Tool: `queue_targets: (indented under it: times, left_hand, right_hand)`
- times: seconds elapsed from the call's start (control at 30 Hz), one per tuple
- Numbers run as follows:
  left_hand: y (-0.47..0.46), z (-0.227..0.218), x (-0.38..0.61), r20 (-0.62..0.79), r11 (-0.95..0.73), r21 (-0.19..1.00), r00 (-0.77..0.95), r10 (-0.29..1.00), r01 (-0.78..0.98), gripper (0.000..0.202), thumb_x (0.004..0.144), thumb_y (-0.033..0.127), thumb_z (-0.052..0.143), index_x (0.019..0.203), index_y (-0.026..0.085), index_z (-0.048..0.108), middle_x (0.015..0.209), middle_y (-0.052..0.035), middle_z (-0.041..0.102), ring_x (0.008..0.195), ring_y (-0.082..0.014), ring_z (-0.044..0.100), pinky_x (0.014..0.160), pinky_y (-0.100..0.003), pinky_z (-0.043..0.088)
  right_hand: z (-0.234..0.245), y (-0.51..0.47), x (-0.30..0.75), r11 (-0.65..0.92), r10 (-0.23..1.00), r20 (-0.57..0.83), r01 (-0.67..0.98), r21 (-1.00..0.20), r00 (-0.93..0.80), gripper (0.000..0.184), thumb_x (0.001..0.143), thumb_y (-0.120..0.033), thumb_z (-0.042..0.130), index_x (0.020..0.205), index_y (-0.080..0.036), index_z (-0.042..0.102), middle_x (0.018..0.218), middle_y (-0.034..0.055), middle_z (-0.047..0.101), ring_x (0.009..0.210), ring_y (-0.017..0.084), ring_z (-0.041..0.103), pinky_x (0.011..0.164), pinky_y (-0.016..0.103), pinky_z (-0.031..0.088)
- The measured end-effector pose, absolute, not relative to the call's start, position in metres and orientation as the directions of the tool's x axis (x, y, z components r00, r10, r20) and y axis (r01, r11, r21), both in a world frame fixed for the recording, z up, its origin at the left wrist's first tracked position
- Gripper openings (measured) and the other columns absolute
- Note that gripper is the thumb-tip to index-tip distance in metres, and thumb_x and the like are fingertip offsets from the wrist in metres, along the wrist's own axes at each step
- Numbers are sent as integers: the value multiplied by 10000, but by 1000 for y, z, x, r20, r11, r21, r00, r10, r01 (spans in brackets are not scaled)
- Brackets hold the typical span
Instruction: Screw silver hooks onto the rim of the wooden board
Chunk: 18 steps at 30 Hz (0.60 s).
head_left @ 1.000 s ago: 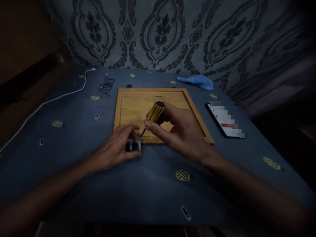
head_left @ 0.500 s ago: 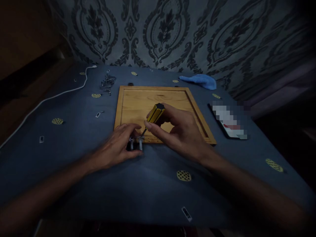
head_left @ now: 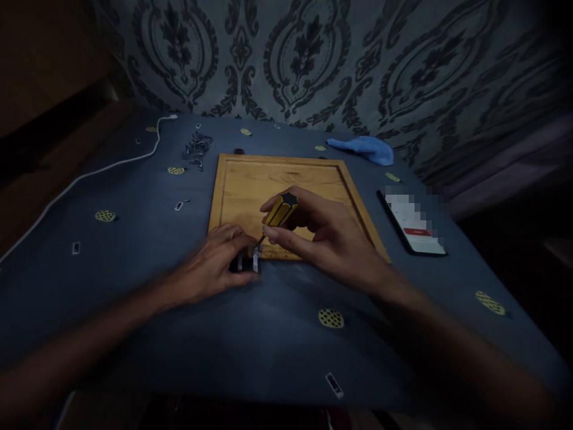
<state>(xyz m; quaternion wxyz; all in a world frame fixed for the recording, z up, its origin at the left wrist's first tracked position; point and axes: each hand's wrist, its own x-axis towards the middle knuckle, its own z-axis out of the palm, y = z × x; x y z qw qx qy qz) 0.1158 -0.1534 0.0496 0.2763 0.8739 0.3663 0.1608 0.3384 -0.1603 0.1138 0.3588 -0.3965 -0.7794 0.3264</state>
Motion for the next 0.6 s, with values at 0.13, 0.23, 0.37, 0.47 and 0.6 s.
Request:
queue_targets:
  times: [0.13,0.23,0.37,0.47,0.6]
  left_hand:
    - [-153,50,116,72,-574,611,683,726,546,351,922,381,739,1221,227,636,1117,-54,652,1089,-277,596,978,-450,510]
    - [-154,51,116,73,-570,618,682,728,542,358,917,379,747,1218,217,639,1104,-55,648,1079,-276,594,980,-448,503]
    - [-154,51,116,83,-570,625,680,728,534,325,930,385,728,1207,238,640,1090,-44,652,1065,-269,594,987,-442,497]
    - [-154,50,116,84,-564,636,679,729,526,335,930,382,726,1218,237,637,1111,-45,658,1085,-274,593,992,-441,498]
    - [-154,49,116,75,-553,642,674,735,531,332,925,390,729,1209,238,648,1129,-48,662,1121,-288,589,1016,-448,496]
  right_hand:
    - [120,-158,341,439,836,242,335,-834,-493,362,982,-519,669,841,-190,614,932,51,705,807,153,671,673,286,530]
    - [118,-157,341,439,847,260,331,-836,-464,375,953,-531,709,812,-203,592,821,12,671,732,137,657,647,277,529]
    - [110,-159,338,429,882,288,382,-819,-374,407,896,-547,776,802,-204,577,760,-4,649,707,133,647,613,267,519]
    - [106,-162,334,432,894,338,365,-825,-294,415,882,-546,793,806,-209,563,766,-3,660,659,126,637,587,271,532]
    - [108,-168,332,448,893,431,363,-817,-130,376,875,-491,815,833,-239,538,800,7,657,677,158,649,573,304,570]
